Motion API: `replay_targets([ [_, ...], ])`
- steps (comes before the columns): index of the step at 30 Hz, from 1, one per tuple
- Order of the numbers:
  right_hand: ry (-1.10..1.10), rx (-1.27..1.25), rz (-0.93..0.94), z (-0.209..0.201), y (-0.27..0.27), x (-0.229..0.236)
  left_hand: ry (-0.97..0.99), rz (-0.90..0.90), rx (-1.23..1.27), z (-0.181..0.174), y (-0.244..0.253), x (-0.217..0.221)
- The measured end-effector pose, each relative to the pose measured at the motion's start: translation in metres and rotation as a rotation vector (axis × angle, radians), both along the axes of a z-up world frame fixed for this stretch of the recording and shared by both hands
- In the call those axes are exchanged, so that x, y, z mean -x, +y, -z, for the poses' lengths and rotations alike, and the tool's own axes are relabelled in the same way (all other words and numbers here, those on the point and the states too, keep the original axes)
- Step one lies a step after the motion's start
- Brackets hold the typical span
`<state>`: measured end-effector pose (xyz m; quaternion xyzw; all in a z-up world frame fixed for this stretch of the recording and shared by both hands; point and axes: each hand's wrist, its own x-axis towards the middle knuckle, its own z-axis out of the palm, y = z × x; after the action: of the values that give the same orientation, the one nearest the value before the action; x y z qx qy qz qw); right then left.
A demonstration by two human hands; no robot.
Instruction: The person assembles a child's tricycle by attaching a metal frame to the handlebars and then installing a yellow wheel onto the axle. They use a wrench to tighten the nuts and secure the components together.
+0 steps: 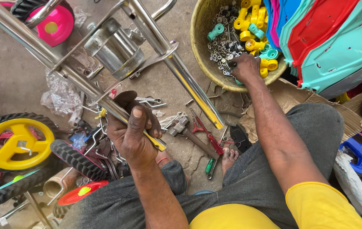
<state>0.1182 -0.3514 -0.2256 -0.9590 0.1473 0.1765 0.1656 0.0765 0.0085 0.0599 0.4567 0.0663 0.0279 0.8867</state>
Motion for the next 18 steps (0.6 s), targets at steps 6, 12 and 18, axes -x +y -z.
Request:
replay_targets([
  [6, -0.045, -0.094, 0.021, 0.004, -0.01, 0.005, 0.009, 0.004, 0.008, 0.003, 0.0, 0.001],
  [12, -0.016, -0.13, 0.042, 0.005, -0.011, -0.001, 0.005, 0.001, -0.017, 0.003, 0.0, 0.002],
  [18, 0.149, 0.048, 0.022, 0.002, 0.013, -0.002, 0.022, -0.005, -0.033, 0.003, -0.002, 0.003],
])
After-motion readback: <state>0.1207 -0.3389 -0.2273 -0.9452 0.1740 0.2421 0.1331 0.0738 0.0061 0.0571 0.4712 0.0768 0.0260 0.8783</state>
